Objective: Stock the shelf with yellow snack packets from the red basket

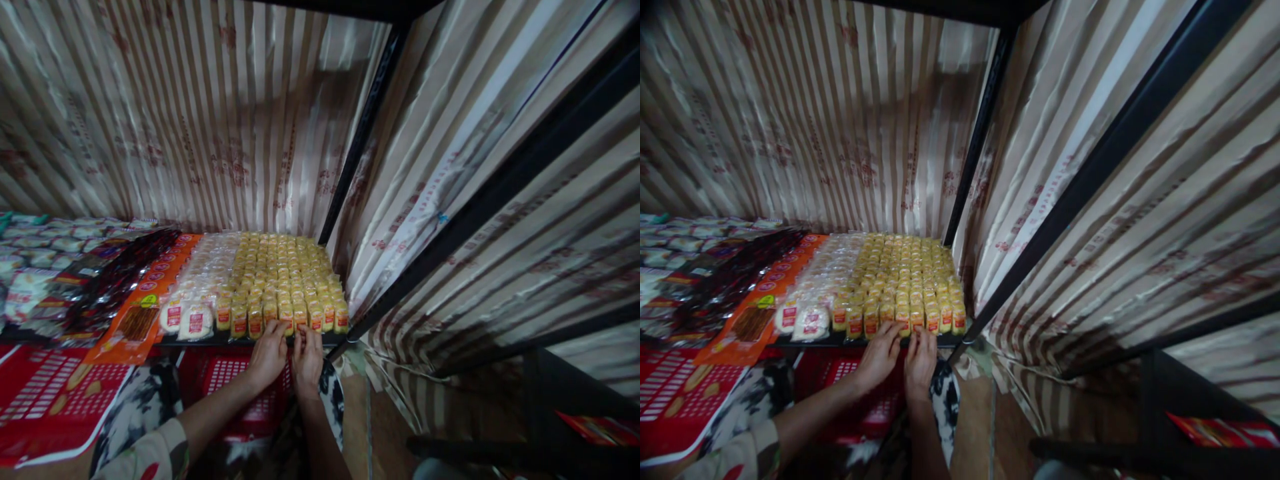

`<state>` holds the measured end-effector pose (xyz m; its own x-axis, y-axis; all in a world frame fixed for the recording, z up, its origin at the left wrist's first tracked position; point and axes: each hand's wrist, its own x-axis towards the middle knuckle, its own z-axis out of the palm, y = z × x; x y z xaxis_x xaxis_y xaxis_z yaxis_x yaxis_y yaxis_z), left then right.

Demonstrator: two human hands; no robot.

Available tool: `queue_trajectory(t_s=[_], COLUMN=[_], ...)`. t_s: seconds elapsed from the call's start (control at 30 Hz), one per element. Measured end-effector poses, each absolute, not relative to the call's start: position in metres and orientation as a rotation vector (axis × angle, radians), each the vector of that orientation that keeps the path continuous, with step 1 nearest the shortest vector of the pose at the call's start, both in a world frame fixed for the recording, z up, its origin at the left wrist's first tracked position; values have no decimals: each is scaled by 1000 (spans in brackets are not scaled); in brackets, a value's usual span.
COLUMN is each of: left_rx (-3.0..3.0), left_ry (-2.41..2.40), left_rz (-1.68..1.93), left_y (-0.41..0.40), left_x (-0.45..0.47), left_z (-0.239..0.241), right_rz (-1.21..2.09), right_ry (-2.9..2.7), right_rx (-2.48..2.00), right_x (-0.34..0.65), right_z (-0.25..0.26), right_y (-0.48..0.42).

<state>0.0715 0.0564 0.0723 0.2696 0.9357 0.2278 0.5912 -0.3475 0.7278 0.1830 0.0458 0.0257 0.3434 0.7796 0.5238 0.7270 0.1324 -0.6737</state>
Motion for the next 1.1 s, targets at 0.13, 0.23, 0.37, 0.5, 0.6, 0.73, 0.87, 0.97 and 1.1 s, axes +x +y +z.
queue_trajectory(t_s=[0.13,0.23,0.37,0.5,0.6,0.73,0.87,0.97,1.1], left_rx=[2074,2111,2130,2126,2137,2148,2125,2094,2051], left_ry=[1357,1345,1365,1356,1357,1365,1316,1292,1282], left_rz=[883,842,785,780,844,940,926,885,889], left_y=[54,51,50,50,49,49,50,51,53], left_x=[72,74,76,75,73,70,68,67,66], left_z=[72,74,76,76,73,73,78,80,77], right_rz=[38,31,13,-115,-227,-228,-192,-183,-178], right_ry=[-1444,-1440,-1437,-1376,-1260,-1142,-1004,-945,-904], right_rx=[-1542,-1529,-1537,-1578,-1618,-1668,-1707,-1707,-1710], right_x=[187,189,191,189,185,179,175,172,166], right_z=[25,25,26,32,43,55,49,40,31], right_y=[42,40,38,36,40,57,80,95,110])
